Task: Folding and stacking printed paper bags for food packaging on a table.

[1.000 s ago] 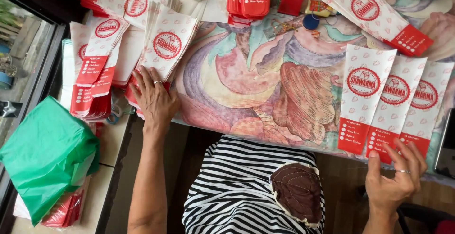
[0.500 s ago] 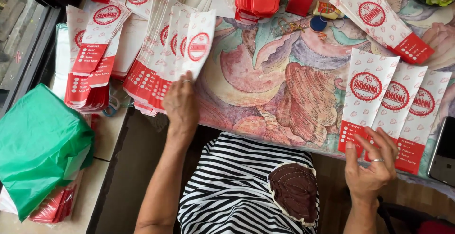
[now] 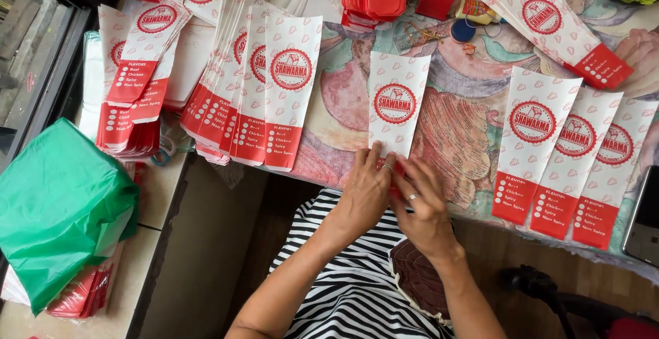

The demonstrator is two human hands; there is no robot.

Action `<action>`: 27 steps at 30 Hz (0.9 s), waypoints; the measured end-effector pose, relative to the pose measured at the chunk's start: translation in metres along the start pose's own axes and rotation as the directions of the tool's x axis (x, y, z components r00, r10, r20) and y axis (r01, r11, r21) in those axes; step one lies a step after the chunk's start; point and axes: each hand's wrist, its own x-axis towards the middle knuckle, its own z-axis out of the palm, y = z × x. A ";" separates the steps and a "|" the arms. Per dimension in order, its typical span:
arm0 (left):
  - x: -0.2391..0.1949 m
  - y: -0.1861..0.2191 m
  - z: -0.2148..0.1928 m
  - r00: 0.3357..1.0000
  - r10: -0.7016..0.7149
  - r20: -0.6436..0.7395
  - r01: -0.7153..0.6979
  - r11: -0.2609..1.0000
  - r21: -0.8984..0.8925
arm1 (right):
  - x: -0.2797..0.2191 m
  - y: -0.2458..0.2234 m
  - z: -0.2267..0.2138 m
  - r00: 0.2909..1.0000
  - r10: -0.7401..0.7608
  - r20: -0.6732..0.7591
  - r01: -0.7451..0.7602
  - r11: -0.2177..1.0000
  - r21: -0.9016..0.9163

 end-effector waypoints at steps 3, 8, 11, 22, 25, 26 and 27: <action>0.001 -0.006 -0.043 0.999 0.008 -0.048 -0.013 0.994 -0.106 | -0.016 0.017 0.010 0.987 0.065 0.150 -0.041 0.986 -0.159; 0.000 -0.021 -0.028 0.969 0.085 -0.231 -0.118 0.984 -0.132 | -0.016 0.030 -0.001 0.974 0.144 0.176 -0.101 0.967 -0.232; 0.010 -0.019 -0.013 0.951 0.121 -0.283 -0.156 0.982 -0.106 | -0.018 0.039 -0.006 0.974 0.174 0.148 -0.135 0.961 -0.240; -0.027 -0.007 -0.005 0.872 0.209 -0.442 -0.375 0.866 -0.330 | -0.040 0.033 -0.015 1.000 -0.004 -0.030 0.005 0.999 0.031; -0.029 -0.008 0.000 0.882 0.210 -0.421 -0.371 0.860 -0.349 | -0.044 0.036 -0.009 0.999 -0.040 0.001 0.040 0.999 -0.024; -0.029 -0.008 -0.002 0.875 0.202 -0.439 -0.382 0.846 -0.372 | -0.043 0.035 -0.010 0.999 -0.049 -0.016 0.049 0.999 -0.008; -0.030 -0.008 -0.004 0.869 0.192 -0.455 -0.392 0.830 -0.397 | -0.043 0.034 -0.011 0.998 -0.056 -0.032 0.056 0.998 0.006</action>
